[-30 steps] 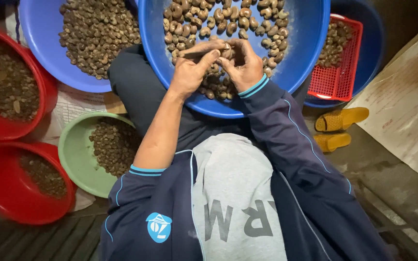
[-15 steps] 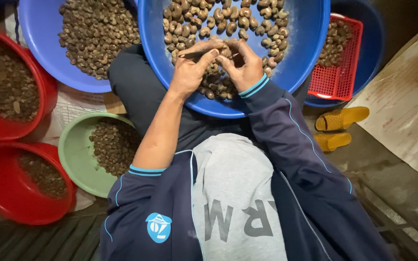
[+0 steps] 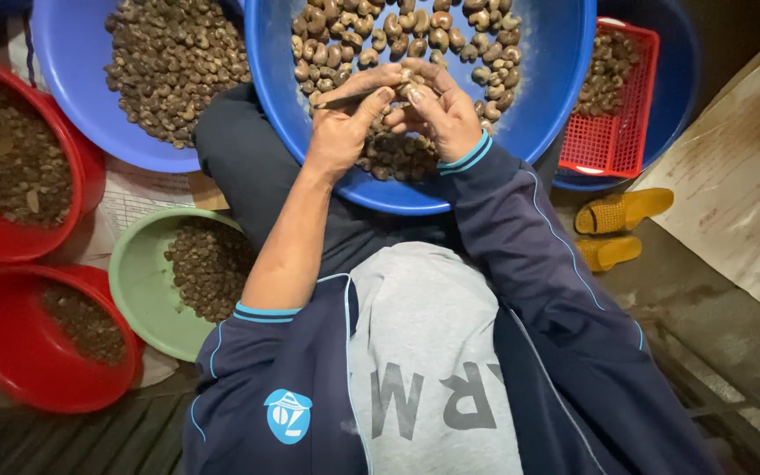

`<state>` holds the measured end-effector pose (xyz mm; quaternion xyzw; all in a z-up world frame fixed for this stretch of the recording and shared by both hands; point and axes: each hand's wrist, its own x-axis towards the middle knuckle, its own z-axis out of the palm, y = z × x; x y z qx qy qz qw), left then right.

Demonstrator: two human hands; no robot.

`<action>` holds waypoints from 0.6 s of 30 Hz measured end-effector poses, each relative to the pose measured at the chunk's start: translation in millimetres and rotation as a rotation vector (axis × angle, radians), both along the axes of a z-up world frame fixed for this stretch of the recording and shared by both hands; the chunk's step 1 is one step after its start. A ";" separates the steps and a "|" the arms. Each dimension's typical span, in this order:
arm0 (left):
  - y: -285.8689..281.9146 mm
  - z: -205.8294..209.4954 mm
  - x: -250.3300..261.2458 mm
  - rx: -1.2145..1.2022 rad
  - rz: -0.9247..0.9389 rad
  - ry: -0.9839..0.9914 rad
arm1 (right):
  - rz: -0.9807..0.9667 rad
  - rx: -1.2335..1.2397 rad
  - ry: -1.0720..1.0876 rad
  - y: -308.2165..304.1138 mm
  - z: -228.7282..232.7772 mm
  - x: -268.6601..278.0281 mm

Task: Manually peeling the skin off cashew nuts using a small hand tool while sitting on the floor.

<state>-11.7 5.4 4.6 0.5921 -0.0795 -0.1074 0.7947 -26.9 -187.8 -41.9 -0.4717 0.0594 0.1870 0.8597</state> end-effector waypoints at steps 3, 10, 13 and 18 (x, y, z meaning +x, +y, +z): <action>0.0 1.8 -0.2 0.025 0.065 0.132 | 0.018 0.005 0.017 -2.4 -1.8 -1.8; -1.3 6.0 1.8 0.002 0.012 0.111 | 0.041 -0.061 -0.093 -4.9 -9.5 -2.6; 2.5 1.4 3.2 0.082 0.017 -0.025 | 0.010 -0.013 -0.039 -1.7 -13.0 -1.4; 2.7 0.4 1.5 -0.014 0.032 0.070 | -0.039 -0.069 -0.038 -4.2 -9.9 -2.8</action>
